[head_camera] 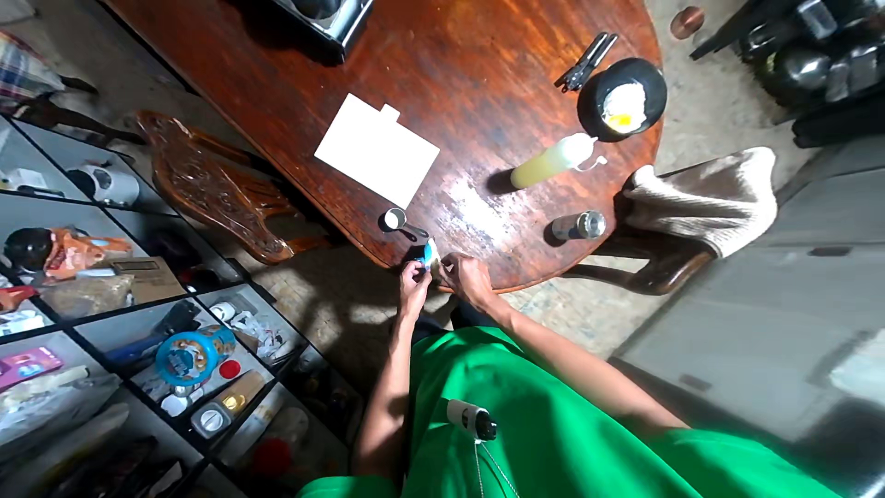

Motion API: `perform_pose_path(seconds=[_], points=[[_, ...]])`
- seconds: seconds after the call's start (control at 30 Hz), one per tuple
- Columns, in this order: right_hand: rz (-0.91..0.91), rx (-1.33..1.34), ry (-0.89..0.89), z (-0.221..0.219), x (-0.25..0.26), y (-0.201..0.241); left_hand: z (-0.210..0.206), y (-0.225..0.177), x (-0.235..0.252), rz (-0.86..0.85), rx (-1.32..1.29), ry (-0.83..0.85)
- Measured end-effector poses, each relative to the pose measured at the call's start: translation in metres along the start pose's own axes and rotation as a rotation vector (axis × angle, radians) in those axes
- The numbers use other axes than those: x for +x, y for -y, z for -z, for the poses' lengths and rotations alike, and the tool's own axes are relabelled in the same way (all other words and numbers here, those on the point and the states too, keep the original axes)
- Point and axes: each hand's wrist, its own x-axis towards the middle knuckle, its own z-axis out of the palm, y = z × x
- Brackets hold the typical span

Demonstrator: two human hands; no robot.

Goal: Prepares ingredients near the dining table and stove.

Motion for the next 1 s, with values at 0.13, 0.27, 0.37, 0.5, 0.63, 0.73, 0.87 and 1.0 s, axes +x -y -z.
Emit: perform_pose_path(seconds=[0.13, 0.27, 0.37, 0.5, 0.63, 0.73, 0.87, 1.0], points=[[-0.04, 0.004, 0.009, -0.0033, 0.0033, -0.0004, -0.0022, 0.0025, -0.001, 0.01, -0.004, 0.002], [-0.063, 0.004, 0.014, -0.0025, 0.0031, 0.0005, -0.0043, 0.0048, -0.0017, 0.008, -0.003, 0.004], [-0.058, 0.018, 0.018, -0.0053, 0.0031, -0.0017, -0.0052, 0.0073, -0.0022, 0.003, 0.003, -0.001], [-0.048, 0.074, 0.058, -0.0073, 0.0046, -0.0073, -0.0043, 0.0069, -0.0026, 0.003, -0.011, -0.012], [-0.052, 0.082, 0.073, -0.0085, 0.0043, -0.0074, -0.0035, 0.0078, -0.0029, 0.014, -0.018, -0.008], [-0.054, 0.082, 0.074, -0.0094, 0.0042, -0.0068, -0.0032, 0.0083, -0.0034, 0.011, -0.018, -0.009], [-0.066, 0.058, 0.078, -0.0078, 0.0044, -0.0042, -0.0039, 0.0092, -0.004, 0.018, -0.006, -0.005], [-0.093, 0.077, 0.087, -0.006, 0.006, -0.0028, -0.0044, 0.0084, -0.0034, 0.021, -0.004, -0.012]])
